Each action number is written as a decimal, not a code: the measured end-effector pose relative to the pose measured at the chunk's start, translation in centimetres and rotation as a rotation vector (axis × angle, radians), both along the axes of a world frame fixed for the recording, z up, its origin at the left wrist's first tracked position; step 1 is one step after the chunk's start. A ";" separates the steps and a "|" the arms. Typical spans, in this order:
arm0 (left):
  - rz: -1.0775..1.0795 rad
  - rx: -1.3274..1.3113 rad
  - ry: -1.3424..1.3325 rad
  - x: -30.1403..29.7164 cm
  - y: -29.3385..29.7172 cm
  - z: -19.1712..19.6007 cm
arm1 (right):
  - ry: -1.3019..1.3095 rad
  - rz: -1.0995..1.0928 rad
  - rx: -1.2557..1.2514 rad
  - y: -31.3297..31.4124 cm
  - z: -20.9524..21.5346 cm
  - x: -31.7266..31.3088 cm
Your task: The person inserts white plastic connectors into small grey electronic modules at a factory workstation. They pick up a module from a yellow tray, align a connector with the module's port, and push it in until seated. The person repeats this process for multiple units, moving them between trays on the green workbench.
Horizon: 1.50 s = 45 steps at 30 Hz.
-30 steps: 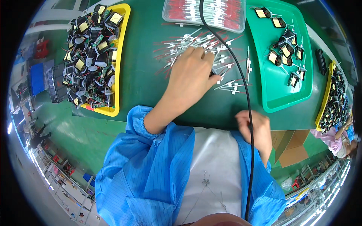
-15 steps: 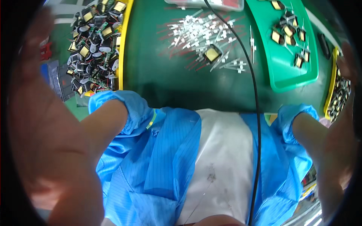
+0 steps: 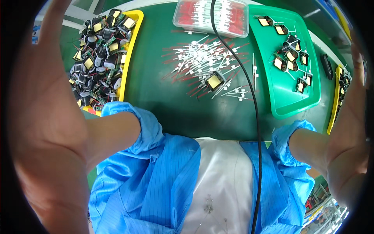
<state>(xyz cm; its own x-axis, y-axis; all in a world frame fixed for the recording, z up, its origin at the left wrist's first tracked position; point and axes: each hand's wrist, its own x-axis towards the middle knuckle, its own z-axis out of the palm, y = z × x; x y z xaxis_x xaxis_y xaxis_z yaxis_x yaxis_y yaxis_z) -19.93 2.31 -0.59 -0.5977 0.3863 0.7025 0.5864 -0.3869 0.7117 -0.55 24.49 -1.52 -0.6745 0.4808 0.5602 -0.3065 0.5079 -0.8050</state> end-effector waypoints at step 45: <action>0.041 -0.447 0.055 -0.1 5.2 -1.0 | -0.363 -0.408 -0.138 -0.9 -2.1 0.6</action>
